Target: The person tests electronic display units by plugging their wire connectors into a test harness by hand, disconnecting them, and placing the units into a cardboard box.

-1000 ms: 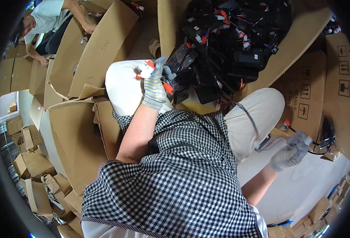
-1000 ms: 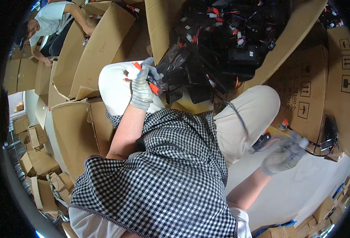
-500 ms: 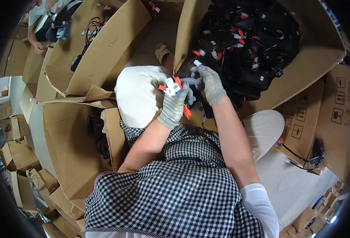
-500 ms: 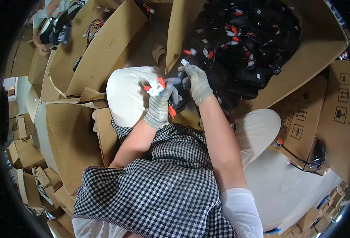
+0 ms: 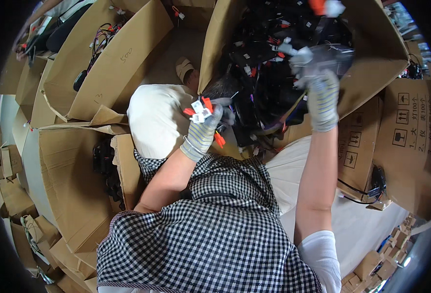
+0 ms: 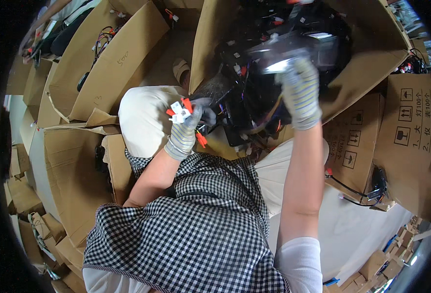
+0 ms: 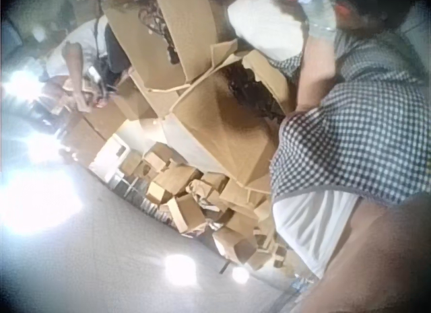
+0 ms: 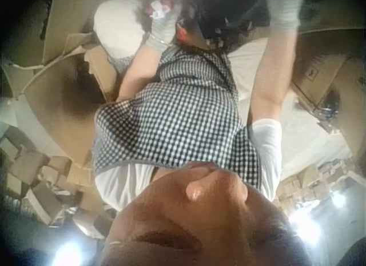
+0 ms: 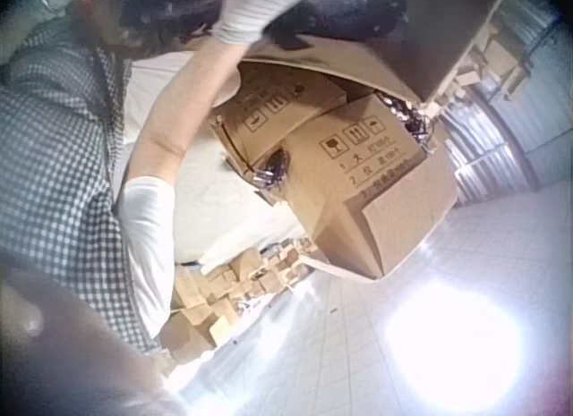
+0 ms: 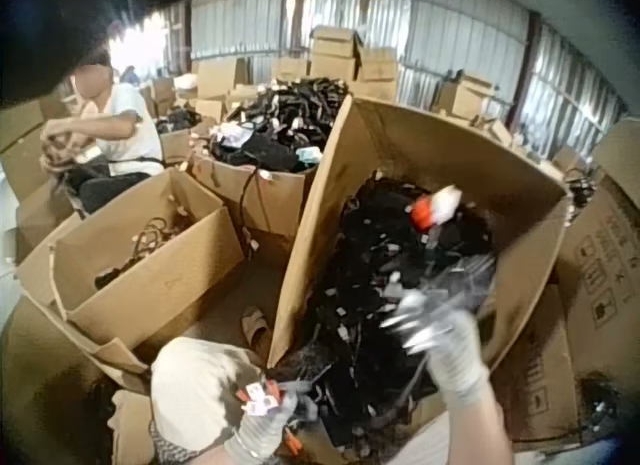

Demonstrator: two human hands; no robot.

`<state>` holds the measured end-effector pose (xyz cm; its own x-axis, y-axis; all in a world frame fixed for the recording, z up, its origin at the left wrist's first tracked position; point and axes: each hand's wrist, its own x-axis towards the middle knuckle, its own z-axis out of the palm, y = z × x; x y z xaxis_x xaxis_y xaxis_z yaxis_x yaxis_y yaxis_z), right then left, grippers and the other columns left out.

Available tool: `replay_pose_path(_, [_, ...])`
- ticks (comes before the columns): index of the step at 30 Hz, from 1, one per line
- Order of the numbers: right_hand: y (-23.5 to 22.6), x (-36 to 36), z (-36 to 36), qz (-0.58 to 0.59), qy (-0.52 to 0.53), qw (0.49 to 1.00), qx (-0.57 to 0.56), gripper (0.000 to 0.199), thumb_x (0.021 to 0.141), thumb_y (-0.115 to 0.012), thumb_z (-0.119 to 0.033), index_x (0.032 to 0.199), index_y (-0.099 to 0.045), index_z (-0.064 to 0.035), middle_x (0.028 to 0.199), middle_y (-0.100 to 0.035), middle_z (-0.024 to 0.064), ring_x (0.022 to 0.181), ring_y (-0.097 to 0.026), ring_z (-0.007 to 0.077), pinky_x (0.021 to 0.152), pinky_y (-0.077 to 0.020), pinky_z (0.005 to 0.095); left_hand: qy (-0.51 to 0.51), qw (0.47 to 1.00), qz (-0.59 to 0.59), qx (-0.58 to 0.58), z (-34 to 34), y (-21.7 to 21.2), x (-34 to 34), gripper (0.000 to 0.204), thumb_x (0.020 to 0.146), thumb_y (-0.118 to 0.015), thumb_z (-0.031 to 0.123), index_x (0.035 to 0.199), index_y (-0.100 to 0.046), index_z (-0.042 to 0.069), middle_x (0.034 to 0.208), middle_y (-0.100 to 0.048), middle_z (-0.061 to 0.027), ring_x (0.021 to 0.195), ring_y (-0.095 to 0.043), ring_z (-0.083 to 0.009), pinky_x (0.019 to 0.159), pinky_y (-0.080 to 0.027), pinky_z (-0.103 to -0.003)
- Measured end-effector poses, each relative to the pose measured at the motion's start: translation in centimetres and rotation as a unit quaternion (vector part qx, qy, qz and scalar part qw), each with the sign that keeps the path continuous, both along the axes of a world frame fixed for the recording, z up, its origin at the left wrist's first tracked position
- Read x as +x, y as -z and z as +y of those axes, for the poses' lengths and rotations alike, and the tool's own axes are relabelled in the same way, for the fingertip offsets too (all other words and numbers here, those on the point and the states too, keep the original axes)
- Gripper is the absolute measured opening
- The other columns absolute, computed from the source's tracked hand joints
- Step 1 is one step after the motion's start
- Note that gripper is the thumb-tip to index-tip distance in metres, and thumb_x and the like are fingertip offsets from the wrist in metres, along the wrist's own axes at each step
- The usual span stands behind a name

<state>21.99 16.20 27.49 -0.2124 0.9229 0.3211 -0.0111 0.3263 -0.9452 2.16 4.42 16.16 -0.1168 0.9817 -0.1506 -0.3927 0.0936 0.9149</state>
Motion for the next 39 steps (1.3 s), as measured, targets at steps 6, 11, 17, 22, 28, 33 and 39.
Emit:
replay_pose_path(6, [9.4,-2.0,-6.5,-0.332,-0.107,0.928,0.131,0.014,0.083,-0.057,-0.017,0.083,-0.059,-0.0035,0.076,-0.057,0.0118,0.073,-0.058,0.0306,0.065,-0.0474,0.0378,0.004,0.996,-0.071,0.059,1.4,2.7,0.2,0.060,0.086,-0.056,0.040,0.124,-0.044,-0.005,0.109,-0.059,-0.0141,0.099,-0.058,-0.0196,0.086,-0.046,-0.029])
replay_pose_path(11, [13.6,-1.5,-10.3,-0.311,-0.150,0.936,-0.065,0.015,0.084,-0.056,-0.019,0.082,-0.058,-0.0040,0.077,-0.056,0.0146,0.075,-0.057,0.0336,0.065,-0.0456,0.0395,0.029,0.987,-0.161,-0.006,1.0,0.8,0.9,0.065,0.082,-0.063,0.041,0.127,-0.041,0.000,0.101,-0.060,-0.0111,0.086,-0.060,-0.0179,0.075,-0.052,-0.029])
replay_pose_path(17, [14.7,-0.9,-11.7,-0.317,-0.057,0.947,0.014,0.021,0.085,-0.057,-0.024,0.083,-0.059,-0.0027,0.074,-0.058,0.0113,0.065,-0.058,0.0270,0.058,-0.0453,0.0353,-0.007,0.933,0.336,0.131,1.2,7.5,-0.9,0.048,0.085,-0.059,0.022,0.127,-0.041,0.007,0.093,-0.057,-0.0073,0.075,-0.057,-0.0154,0.065,-0.049,-0.027])
replay_pose_path(22, [5.5,-0.2,-11.1,0.032,-0.025,0.927,-0.372,0.041,0.086,-0.056,-0.044,0.082,-0.061,-0.0031,0.055,-0.047,-0.0050,0.045,-0.035,-0.0013,0.041,-0.0233,0.0151,0.028,0.750,0.581,0.314,0.9,5.2,-0.5,0.056,0.080,-0.055,0.006,0.132,-0.037,0.011,0.098,-0.059,-0.0112,0.081,-0.059,-0.0176,0.067,-0.049,-0.031])
replay_pose_path(28, [7.0,-1.5,-10.5,0.084,-0.062,0.908,-0.405,0.037,0.085,-0.059,-0.039,0.078,-0.062,-0.0033,0.050,-0.039,-0.0066,0.039,-0.027,0.0003,0.037,-0.0153,0.0166,0.111,0.973,0.149,0.139,0.5,2.8,1.2,0.036,0.081,-0.052,0.003,0.117,-0.057,0.005,0.097,-0.063,-0.0058,0.085,-0.059,-0.0146,0.075,-0.046,-0.025])
replay_pose_path(33, [9.1,-0.9,-11.7,0.156,-0.038,0.849,-0.504,0.026,0.087,-0.058,-0.027,0.078,-0.061,-0.0029,0.057,-0.051,-0.0017,0.036,-0.029,0.0002,0.031,-0.0198,0.0161,0.101,0.832,0.497,0.223,0.0,1.0,0.8,0.039,0.072,-0.058,0.008,0.110,-0.063,0.013,0.087,-0.062,-0.0036,0.075,-0.057,-0.0167,0.071,-0.046,-0.029])
replay_pose_path(39, [11.9,0.1,-12.7,0.325,-0.164,0.742,-0.563,0.022,0.089,-0.055,-0.025,0.084,-0.059,-0.0041,0.065,-0.052,-0.0003,0.036,-0.030,0.0003,0.031,-0.0219,0.0154,0.107,0.755,0.559,0.327,0.2,2.5,0.3,0.044,0.062,-0.068,0.012,0.105,-0.065,0.017,0.078,-0.062,-0.0059,0.066,-0.058,-0.0226,0.060,-0.048,-0.034])
